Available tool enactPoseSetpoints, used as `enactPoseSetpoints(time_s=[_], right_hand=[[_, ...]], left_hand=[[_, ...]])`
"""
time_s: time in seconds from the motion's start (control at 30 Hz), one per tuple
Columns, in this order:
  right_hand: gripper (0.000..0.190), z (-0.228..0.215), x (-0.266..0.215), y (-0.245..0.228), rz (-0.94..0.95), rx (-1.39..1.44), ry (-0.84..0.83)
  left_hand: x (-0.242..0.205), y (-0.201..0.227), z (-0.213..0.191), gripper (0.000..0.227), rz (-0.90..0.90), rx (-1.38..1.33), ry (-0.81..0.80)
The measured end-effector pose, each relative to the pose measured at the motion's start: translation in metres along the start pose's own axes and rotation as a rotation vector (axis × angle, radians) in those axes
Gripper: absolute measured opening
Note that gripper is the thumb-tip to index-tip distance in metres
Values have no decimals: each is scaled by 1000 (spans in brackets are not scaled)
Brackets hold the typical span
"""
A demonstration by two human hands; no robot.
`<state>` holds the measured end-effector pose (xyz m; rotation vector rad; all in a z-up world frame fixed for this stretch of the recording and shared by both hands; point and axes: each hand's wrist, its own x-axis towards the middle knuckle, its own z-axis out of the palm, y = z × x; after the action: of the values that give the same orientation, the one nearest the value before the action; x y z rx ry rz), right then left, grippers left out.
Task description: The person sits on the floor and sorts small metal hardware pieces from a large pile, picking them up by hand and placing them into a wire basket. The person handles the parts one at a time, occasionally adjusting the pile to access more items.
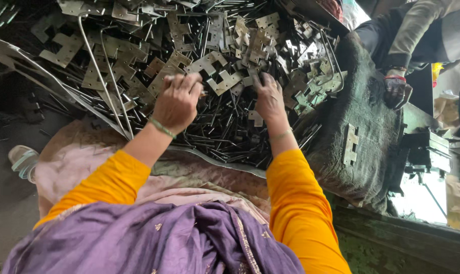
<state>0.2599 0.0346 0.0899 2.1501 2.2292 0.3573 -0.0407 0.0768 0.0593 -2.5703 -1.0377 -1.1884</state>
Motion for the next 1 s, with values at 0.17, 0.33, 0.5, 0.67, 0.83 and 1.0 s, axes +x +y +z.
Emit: enactPoseSetpoints(time_s=[0.17,0.33,0.5,0.67,0.83,1.0], right_hand=[[67,43,25,1,5,-30,-96],[31,59,23,3,-29,-91,-76],[28,18,-15,-9,-100,66,339],[24,-16,-87,-17,75,567,339],[26,-12,-149,-24,374,884,272],[33,-6,-190,-16,511,1336,165]], left_hand=[[-28,-9,-31,38,-126,-9,-112],[-50,-34,-39,28,-344,-482,-72],[-53,-53,-59,13,-848,-1318,180],[-43,-40,-82,46,-1021,-2191,2],[-23,-7,-40,31,-594,-1270,-150],[-46,26,0,8,-130,13,-443]])
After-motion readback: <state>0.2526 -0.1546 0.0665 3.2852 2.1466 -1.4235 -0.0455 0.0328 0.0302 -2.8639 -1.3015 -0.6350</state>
